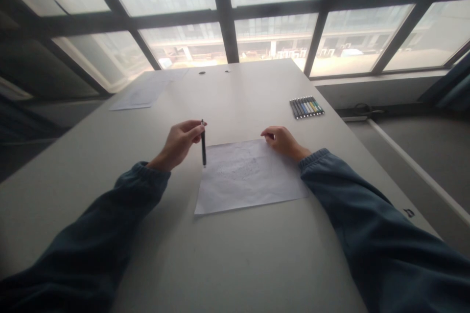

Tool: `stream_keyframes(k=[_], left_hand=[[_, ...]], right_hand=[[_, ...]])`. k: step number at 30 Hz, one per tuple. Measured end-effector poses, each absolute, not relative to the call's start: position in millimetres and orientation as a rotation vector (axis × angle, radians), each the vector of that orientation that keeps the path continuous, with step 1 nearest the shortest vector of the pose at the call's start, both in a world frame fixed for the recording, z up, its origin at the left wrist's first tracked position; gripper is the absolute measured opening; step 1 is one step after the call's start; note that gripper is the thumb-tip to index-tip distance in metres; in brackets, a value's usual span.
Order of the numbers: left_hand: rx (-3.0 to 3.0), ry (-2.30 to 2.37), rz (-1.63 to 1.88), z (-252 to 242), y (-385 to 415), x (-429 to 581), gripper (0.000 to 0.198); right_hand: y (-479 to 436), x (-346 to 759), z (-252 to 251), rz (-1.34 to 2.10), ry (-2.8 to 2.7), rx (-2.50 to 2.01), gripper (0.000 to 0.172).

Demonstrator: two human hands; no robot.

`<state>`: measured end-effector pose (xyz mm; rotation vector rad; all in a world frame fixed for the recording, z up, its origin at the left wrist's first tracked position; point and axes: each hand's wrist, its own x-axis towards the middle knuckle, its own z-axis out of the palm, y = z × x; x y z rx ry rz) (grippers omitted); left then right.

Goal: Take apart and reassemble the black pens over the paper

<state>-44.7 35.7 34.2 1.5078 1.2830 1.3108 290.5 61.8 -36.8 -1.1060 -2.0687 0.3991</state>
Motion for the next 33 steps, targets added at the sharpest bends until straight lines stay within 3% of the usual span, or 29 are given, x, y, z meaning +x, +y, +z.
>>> stream_keyframes(k=[5,12,15,19,21,33], left_hand=[[1.401,0.97,1.195,13,5,-6,0.023],[1.293,0.974,1.176,-7,-11,3,0.031],[1.252,0.958,1.213,-6,-12,4,0.031],[1.208,0.971,1.262,-5,-13,6,0.035],[1.181,0.964,1.28,-6,-13,6,0.037],[1.483,1.146,1.37,-12,-1,-3,0.038]], right_hand=[[63,293,-39,0.392,-2.058,-1.1,0.025],[54,291,-31,0.406,-1.936,-1.071,0.023],[41,283,-24,0.617,-1.772,-1.065,0.024],[18,274,-15,1.055,-1.562,-1.021,0.041],[7,273,-12,1.149,-1.479,-1.012,0.04],[6,270,-20,0.962,-1.34,-1.002,0.031]])
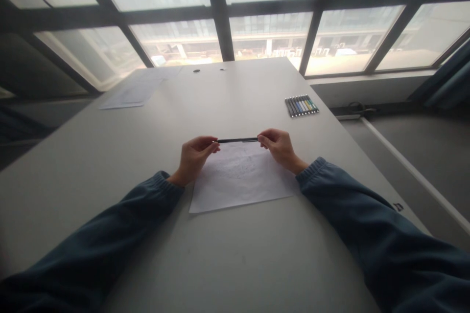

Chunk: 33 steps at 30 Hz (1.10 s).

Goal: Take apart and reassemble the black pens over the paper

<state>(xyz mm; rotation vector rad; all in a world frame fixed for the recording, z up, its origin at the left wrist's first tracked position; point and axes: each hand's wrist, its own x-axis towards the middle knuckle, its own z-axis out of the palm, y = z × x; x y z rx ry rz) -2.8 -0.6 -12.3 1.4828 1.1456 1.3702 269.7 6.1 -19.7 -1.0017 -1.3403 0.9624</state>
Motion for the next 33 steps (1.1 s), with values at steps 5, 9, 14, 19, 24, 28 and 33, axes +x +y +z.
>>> stream_keyframes(k=[5,9,14,19,24,28,33], left_hand=[[1.543,1.194,1.39,-13.7,0.3,-4.8,0.039],[1.625,1.2,1.375,-15.0,0.3,-8.2,0.038],[1.751,1.219,1.387,-14.4,-0.4,-10.8,0.035],[1.819,1.26,1.385,-12.6,-1.5,-10.8,0.03],[1.873,1.24,1.394,-13.4,-0.3,-12.3,0.025],[1.896,1.216,1.43,-14.8,1.4,-12.8,0.023],[1.911,1.22,1.434,-15.2,2.3,-12.5,0.024]], right_hand=[[6.6,269.5,-19.7,0.99,-1.324,-0.991,0.031],[6.8,268.7,-18.8,0.974,-1.301,-0.986,0.029],[6.6,268.3,-18.1,0.933,-1.302,-0.999,0.03],[6.5,268.8,-18.9,0.922,-1.309,-1.004,0.028],[8.0,269.2,-21.7,0.9,-1.315,-0.987,0.023],[9.3,269.3,-23.7,0.895,-1.317,-0.976,0.023],[9.1,268.7,-23.0,0.893,-1.318,-0.966,0.021]])
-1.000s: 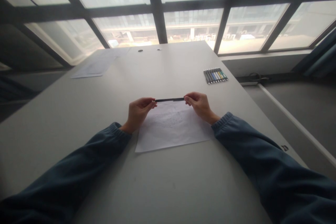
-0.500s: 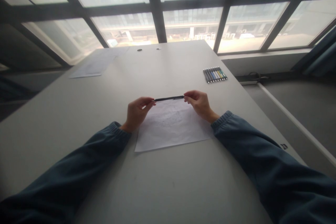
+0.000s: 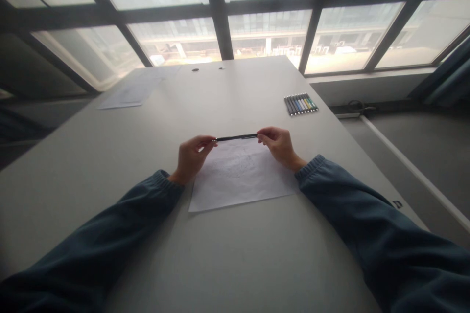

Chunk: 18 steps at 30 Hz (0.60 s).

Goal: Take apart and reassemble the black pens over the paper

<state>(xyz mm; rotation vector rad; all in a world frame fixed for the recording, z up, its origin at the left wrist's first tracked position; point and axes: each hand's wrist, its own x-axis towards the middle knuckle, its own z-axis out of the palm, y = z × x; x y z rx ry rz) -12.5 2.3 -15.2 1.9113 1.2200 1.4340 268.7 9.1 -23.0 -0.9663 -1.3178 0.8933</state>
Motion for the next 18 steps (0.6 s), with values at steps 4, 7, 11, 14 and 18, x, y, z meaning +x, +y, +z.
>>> stream_keyframes(k=[4,7,11,14,18], left_hand=[[1.906,1.226,1.421,-15.6,2.4,-12.8,0.025],[1.916,1.231,1.418,-15.2,2.1,-12.7,0.025],[1.915,1.227,1.415,-14.2,1.6,-12.2,0.025],[1.919,1.232,1.409,-14.2,1.6,-12.5,0.026],[1.931,1.248,1.402,-14.4,1.7,-12.9,0.026]], right_hand=[[9.0,269.0,-23.0,0.888,-1.323,-0.964,0.019],[9.0,269.5,-23.2,0.879,-1.336,-0.961,0.02],[9.0,269.5,-23.2,0.866,-1.341,-0.972,0.023],[9.2,269.3,-23.6,0.869,-1.344,-0.971,0.025],[9.5,269.0,-23.9,0.862,-1.348,-0.967,0.024]])
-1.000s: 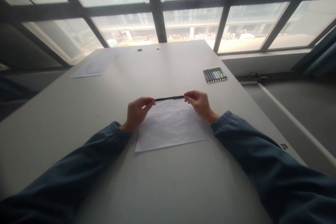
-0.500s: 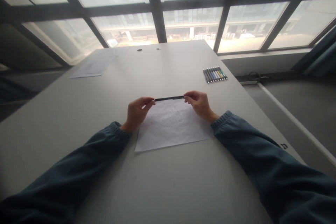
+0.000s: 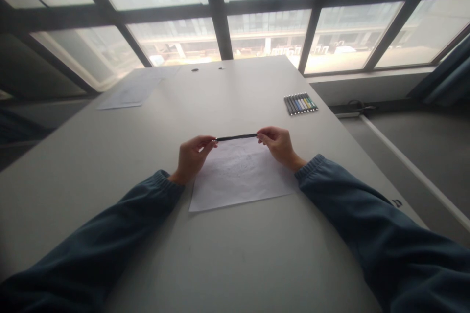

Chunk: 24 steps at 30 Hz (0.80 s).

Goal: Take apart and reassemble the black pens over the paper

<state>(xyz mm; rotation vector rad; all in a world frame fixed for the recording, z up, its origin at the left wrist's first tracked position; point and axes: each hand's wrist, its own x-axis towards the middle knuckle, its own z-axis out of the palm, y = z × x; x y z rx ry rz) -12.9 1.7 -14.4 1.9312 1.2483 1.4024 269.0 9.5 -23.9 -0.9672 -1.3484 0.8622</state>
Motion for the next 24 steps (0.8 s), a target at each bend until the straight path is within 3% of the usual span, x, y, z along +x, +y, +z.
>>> stream_keyframes(k=[24], left_hand=[[1.907,1.247,1.407,-12.2,0.7,-11.4,0.029]], right_hand=[[9.1,269.5,-24.4,0.838,-1.377,-0.96,0.024]])
